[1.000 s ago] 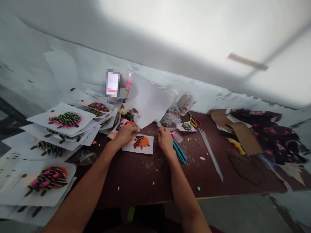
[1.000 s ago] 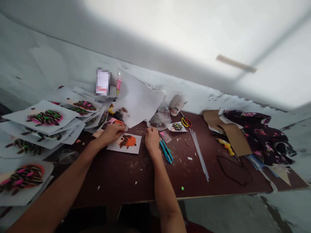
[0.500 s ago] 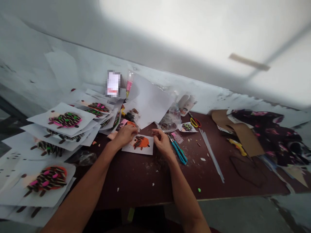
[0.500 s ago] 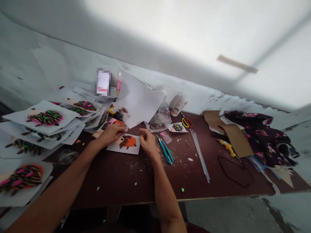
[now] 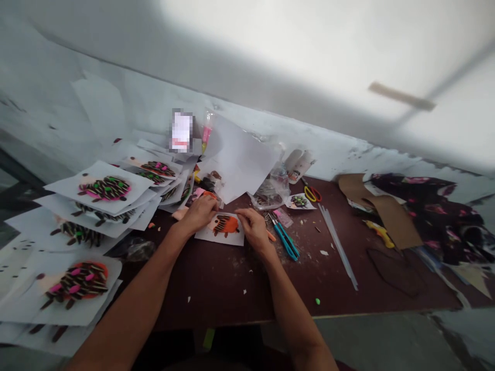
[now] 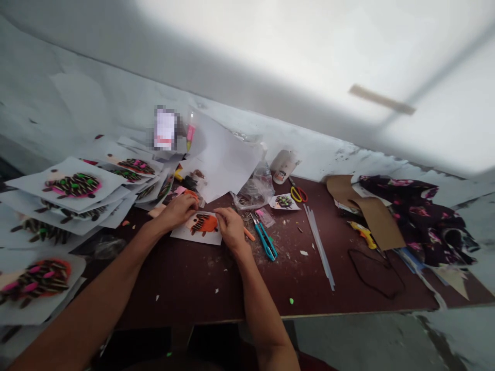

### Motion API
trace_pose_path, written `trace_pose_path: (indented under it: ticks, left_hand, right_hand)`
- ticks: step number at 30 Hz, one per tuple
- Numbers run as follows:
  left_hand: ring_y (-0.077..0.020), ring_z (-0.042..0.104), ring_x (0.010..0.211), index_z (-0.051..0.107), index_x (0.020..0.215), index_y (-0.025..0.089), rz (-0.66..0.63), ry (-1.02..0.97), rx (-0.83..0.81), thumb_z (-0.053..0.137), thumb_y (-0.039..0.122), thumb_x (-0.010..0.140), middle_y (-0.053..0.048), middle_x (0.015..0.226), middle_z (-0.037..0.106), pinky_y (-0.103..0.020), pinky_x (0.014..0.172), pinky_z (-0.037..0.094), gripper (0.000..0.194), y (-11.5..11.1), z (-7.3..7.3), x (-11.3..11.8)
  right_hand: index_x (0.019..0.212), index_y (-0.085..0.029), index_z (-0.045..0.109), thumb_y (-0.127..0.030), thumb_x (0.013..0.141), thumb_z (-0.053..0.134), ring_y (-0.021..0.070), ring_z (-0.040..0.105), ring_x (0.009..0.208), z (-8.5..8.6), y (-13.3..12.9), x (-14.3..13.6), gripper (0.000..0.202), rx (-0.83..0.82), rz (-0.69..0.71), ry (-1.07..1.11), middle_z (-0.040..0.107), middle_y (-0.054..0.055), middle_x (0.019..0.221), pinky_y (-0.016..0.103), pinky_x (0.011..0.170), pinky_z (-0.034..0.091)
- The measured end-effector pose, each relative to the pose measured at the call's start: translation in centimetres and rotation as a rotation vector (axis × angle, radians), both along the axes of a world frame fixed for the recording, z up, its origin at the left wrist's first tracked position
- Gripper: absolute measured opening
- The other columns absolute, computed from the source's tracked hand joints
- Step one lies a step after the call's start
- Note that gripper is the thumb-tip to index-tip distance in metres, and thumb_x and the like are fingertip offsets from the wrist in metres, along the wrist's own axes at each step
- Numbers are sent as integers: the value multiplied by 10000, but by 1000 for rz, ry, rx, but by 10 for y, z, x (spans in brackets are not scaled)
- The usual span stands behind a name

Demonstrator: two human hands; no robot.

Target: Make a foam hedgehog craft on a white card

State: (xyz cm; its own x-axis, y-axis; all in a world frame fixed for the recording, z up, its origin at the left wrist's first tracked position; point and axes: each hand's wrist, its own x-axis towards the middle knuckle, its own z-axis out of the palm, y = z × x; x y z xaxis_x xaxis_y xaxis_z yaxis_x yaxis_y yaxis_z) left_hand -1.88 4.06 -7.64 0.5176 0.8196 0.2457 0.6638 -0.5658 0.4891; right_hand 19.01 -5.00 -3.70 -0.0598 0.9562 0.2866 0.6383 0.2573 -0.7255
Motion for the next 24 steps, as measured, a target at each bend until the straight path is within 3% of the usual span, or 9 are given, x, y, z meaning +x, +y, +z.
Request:
trace_pose_path:
  ticks: [4, 11, 18, 24]
  left_hand:
    - [-251, 588, 962, 667, 802, 192, 9, 16, 18, 585, 109, 830, -94, 954, 667, -394, 885, 481, 120, -1, 3, 2]
    - [-247, 586, 966, 682, 808, 186, -4, -1, 52, 572, 88, 849, -89, 934, 661, -388, 887, 471, 153, -1, 5, 6]
    - [-245, 588, 956, 741, 806, 207, 2, -15, 109, 582, 161, 892, -92, 943, 671, -381, 850, 472, 187, 0, 7, 7]
    - [-292, 614, 1035, 755, 881, 223, 34, 14, 102, 575, 145, 884, -98, 1014, 732, -450, 902, 442, 196, -9, 15, 6]
  right_hand:
    - [1137, -171, 745, -155, 955, 486, 171, 644, 863, -3, 0, -1, 317, -25, 19, -45, 689, 70, 956, 277, 814, 501]
    - [888, -193, 704, -178, 928, 553, 172, 624, 808, -1, -4, -2, 157, -40, 2, -146, 702, 35, 872, 273, 807, 477]
    - [965, -204, 707, -111, 911, 512, 184, 642, 883, -5, -2, -1, 223, -52, -16, -246, 705, 48, 943, 287, 853, 479]
    - [937, -200, 692, -130, 938, 507, 185, 624, 894, -6, -1, -4, 198, -52, -45, -275, 676, 53, 950, 284, 847, 468]
